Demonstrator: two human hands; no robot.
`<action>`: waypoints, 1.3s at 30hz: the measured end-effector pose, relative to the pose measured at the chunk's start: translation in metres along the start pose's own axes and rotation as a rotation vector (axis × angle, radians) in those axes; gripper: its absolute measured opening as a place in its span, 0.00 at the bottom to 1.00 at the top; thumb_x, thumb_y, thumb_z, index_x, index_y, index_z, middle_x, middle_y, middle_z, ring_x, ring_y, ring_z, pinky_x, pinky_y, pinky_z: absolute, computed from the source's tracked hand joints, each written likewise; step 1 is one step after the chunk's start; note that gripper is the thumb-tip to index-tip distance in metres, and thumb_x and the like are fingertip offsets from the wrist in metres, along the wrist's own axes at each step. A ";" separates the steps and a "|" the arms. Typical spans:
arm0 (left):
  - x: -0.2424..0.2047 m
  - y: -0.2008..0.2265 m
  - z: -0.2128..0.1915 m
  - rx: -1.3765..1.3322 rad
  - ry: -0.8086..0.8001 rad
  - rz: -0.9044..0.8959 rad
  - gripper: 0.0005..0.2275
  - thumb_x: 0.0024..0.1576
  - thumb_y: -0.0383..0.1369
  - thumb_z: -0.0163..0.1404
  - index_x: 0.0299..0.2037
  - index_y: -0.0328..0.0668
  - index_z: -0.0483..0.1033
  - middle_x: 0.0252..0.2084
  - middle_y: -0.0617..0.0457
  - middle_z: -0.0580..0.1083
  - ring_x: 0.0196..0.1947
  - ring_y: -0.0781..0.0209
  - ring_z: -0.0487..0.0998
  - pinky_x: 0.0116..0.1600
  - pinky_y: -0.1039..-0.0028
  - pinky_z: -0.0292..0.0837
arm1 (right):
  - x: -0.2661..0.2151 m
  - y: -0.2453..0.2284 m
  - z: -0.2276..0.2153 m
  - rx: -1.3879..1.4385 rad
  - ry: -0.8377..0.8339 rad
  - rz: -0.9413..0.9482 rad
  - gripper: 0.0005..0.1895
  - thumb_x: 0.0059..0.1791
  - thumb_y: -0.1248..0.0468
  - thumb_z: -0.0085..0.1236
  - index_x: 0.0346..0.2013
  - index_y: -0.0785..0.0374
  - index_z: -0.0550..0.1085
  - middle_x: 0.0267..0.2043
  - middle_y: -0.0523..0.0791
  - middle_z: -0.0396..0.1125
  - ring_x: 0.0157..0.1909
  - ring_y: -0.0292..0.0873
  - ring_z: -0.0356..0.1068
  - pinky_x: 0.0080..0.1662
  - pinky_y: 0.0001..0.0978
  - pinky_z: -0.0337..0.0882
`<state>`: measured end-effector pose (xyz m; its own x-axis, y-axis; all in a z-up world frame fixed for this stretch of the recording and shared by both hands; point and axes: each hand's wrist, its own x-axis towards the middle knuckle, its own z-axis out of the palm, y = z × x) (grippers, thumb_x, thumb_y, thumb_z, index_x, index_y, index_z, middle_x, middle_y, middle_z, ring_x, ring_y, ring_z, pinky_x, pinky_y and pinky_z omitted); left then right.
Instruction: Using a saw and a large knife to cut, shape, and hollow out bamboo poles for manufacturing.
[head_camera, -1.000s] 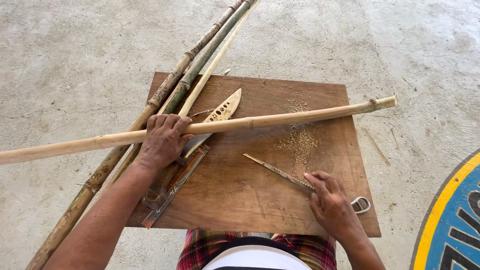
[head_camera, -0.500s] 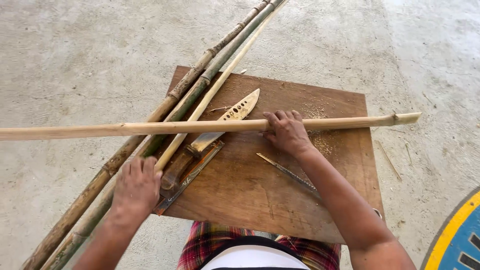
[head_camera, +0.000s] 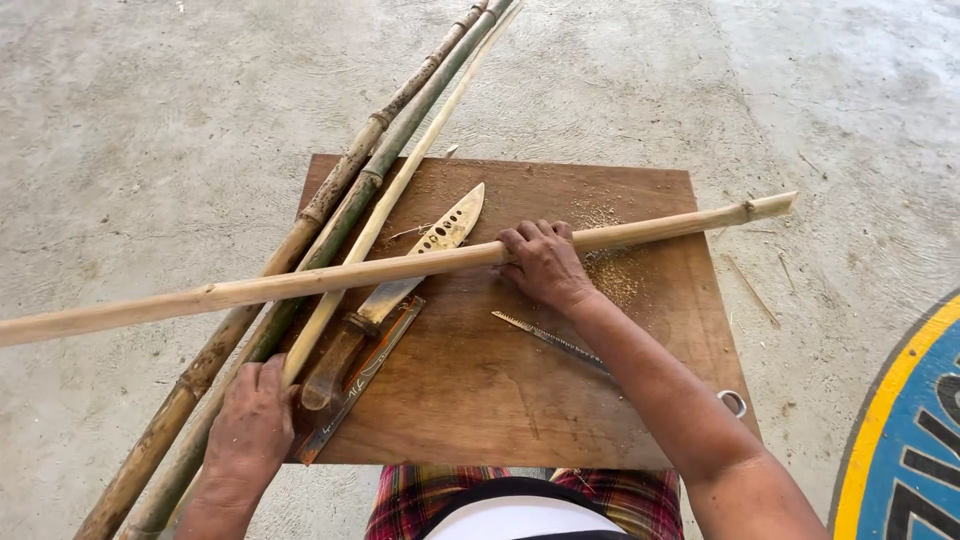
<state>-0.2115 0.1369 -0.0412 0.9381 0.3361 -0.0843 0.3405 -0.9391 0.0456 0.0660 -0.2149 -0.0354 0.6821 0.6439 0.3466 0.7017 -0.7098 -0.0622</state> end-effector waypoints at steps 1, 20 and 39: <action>-0.001 0.004 -0.010 0.002 -0.001 0.005 0.22 0.62 0.35 0.43 0.68 0.48 0.59 0.54 0.47 0.69 0.56 0.50 0.75 0.61 0.60 0.75 | 0.001 0.000 -0.002 0.000 0.000 0.006 0.26 0.43 0.49 0.68 0.53 0.52 0.73 0.48 0.44 0.70 0.53 0.47 0.68 0.56 0.46 0.61; -0.009 0.022 -0.052 -0.178 0.070 -0.152 0.25 0.62 0.53 0.41 0.63 0.48 0.72 0.54 0.47 0.78 0.47 0.47 0.83 0.53 0.56 0.80 | 0.015 -0.013 -0.034 -0.072 0.131 -0.024 0.27 0.45 0.40 0.64 0.49 0.53 0.75 0.41 0.42 0.71 0.46 0.44 0.69 0.54 0.46 0.60; -0.026 0.028 -0.055 -1.292 0.208 -0.273 0.12 0.65 0.38 0.46 0.51 0.41 0.77 0.29 0.51 0.75 0.20 0.69 0.68 0.21 0.80 0.62 | -0.010 0.096 -0.084 -0.062 0.217 0.377 0.21 0.54 0.45 0.61 0.48 0.58 0.73 0.36 0.44 0.71 0.37 0.46 0.69 0.48 0.48 0.66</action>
<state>-0.2228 0.1060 0.0165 0.7835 0.6142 -0.0947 0.2251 -0.1385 0.9644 0.1093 -0.3135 0.0334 0.8244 0.2665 0.4993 0.3940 -0.9036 -0.1682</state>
